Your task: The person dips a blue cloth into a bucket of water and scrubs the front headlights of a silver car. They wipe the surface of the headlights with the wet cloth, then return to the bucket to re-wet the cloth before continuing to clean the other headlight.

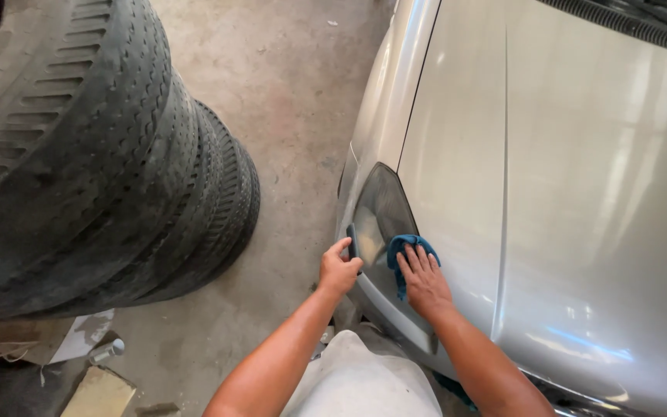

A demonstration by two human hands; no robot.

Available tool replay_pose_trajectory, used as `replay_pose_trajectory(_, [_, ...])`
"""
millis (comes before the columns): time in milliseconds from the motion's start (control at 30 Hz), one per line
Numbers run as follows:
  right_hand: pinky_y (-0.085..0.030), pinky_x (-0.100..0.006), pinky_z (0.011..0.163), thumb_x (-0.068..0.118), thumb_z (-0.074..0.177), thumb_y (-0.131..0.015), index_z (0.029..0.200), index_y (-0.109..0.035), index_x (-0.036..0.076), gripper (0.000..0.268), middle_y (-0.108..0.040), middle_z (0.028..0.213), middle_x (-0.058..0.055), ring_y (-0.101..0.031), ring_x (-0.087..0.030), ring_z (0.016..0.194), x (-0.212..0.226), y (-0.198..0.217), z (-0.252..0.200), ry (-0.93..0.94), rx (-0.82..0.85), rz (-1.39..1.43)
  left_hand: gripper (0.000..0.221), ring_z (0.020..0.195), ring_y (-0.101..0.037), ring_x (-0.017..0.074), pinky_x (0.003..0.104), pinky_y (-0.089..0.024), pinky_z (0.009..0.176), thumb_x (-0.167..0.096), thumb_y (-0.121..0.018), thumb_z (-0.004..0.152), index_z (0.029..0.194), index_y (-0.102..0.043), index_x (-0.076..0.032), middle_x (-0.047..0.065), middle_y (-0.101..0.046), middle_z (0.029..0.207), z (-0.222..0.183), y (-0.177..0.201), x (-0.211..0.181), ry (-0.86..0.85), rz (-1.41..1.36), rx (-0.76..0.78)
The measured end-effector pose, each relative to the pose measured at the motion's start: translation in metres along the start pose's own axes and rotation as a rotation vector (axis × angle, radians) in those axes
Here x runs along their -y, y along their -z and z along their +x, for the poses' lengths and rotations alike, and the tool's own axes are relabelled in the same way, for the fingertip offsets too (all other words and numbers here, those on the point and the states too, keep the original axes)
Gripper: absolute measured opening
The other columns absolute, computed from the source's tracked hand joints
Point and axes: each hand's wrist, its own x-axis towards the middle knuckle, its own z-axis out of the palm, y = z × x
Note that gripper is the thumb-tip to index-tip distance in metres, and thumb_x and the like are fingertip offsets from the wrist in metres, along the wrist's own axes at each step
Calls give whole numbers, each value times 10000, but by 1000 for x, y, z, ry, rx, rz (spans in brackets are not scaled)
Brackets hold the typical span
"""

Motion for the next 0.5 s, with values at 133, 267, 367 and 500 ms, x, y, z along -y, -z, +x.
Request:
replay_pose_trajectory(133, [-218, -486, 1218, 85, 882, -491, 1548, -367, 121, 678, -268, 1653, -139, -251, -344, 1519, -7, -12, 1, 23, -17, -11, 647, 701, -708, 121, 292, -574, 664, -97, -724, 713, 1352, -638, -46, 102, -774, 835, 1, -1, 15, 2, 24, -12])
replay_pose_trajectory(267, [-214, -484, 1216, 92, 885, -490, 1552, -363, 131, 680, -267, 1654, -133, -241, -341, 1524, -12, -13, 8, 57, -3, -4, 650, 660, -668, 136, 311, -556, 610, -88, -690, 738, 1383, -627, -44, 105, -739, 818, 5, -5, 11, 26, -82, -9])
replay_pose_trajectory(367, [-210, -488, 1214, 125, 887, -501, 1544, -372, 136, 670, -272, 1651, -132, -234, -340, 1525, -14, -1, 26, 95, 0, 45, 670, 655, -667, 132, 307, -556, 602, -75, -694, 733, 1396, -608, -31, 100, -742, 810, 0, -12, 14, 20, -52, -21])
replay_pose_trajectory(500, [-205, -492, 1222, 146, 904, -508, 1531, -415, 150, 634, -290, 1646, -130, -237, -337, 1527, -22, 16, 79, 144, -21, 106, 685, 682, -682, 118, 296, -565, 616, -50, -676, 742, 1419, -576, -27, 83, -755, 861, -3, -26, 30, 62, -136, -74])
